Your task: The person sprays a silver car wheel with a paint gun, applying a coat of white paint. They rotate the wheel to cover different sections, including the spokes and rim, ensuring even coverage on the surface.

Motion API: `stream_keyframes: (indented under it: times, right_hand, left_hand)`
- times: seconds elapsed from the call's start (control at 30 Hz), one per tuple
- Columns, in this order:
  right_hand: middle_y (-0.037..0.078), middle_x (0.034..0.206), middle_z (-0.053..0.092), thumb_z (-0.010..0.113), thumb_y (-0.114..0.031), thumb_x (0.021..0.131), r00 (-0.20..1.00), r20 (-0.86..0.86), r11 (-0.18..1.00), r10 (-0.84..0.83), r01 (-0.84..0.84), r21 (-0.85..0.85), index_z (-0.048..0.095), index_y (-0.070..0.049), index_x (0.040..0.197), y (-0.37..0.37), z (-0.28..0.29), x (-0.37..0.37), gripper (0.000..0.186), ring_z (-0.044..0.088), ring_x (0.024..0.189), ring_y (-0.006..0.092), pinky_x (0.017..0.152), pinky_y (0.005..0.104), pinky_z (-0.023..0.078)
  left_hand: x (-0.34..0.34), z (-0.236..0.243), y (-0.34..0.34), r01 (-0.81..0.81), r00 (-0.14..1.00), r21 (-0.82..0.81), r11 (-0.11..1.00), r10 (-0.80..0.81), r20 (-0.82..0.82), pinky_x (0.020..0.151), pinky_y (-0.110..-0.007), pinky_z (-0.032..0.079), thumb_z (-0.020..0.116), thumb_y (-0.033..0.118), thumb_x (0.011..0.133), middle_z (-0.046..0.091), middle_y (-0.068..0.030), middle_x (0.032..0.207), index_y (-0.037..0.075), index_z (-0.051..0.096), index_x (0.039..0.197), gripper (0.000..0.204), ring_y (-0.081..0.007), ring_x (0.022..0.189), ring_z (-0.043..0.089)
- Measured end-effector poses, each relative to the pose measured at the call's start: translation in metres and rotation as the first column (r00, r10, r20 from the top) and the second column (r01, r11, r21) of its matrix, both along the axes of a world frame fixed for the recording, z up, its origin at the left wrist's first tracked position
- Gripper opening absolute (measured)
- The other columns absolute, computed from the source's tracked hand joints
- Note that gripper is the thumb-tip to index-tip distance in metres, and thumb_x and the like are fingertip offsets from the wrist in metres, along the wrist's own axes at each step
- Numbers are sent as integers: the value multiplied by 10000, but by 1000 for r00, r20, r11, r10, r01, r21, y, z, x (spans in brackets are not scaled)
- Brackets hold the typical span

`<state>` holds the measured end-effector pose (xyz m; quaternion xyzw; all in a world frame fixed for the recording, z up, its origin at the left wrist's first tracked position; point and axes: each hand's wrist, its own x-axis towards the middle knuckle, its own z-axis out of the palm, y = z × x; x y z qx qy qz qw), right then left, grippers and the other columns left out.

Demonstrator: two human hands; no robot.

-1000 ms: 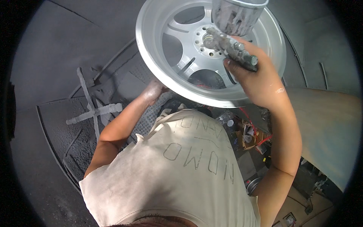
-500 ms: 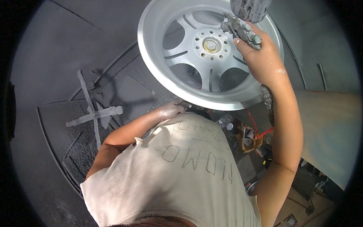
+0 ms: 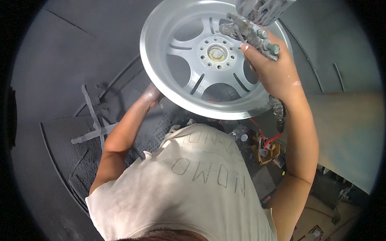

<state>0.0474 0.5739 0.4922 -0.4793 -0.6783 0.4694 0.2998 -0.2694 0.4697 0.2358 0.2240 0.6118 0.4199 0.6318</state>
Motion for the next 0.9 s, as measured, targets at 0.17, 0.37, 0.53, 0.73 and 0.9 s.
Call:
stream_keyframes:
  times: [0.17, 0.37, 0.53, 0.73, 0.9]
  right_hand:
    - [-45, 691, 538, 678, -195, 945, 988, 132, 994, -81, 71, 81, 667, -41, 1020, 13, 1, 12, 172, 483, 635, 63, 577, 250, 391]
    - [53, 891, 667, 689, -225, 933, 966, 206, 980, -158, 128, 149, 669, -19, 1175, 27, -7, 21, 318, 599, 804, 148, 758, 307, 487]
    - [132, 1109, 704, 692, -250, 929, 953, 245, 977, -178, 142, 159, 640, -31, 1299, 32, -5, 31, 433, 648, 1003, 225, 919, 339, 491]
    - [192, 1229, 683, 686, -264, 930, 930, 308, 963, -200, 127, 239, 609, -39, 1354, 35, -14, 47, 487, 654, 1136, 299, 987, 360, 480]
    - [210, 1264, 670, 680, -273, 932, 923, 330, 962, -197, 117, 248, 592, -23, 1368, 39, -19, 59, 510, 646, 1165, 328, 1011, 374, 471]
  left_hand:
    - [51, 27, -31, 4, 1000, -176, 984, -1, 18, 732, -301, 522, 504, 40, 912, 643, -73, 978, -8, 621, 1104, 230, -149, 835, 595]
    - [89, -22, -76, 403, 915, -54, 914, -403, 16, 765, -319, 490, 536, 45, 859, 651, -92, 995, -20, 635, 1141, 306, -176, 839, 585]
    - [62, -27, -58, 550, 830, -184, 815, -558, 6, 858, -373, 497, 550, 79, 867, 659, -150, 1110, -43, 625, 1217, 378, -235, 905, 608]
    - [-7, -32, -9, 32, 993, -1, 999, -32, -116, 829, -389, 534, 537, 82, 896, 682, -133, 1032, -30, 604, 1196, 327, -231, 933, 644]
    - [72, 39, -42, 237, 969, -197, 951, -245, -21, 937, -379, 530, 543, 127, 958, 662, -166, 1195, -42, 580, 1285, 370, -238, 1130, 638]
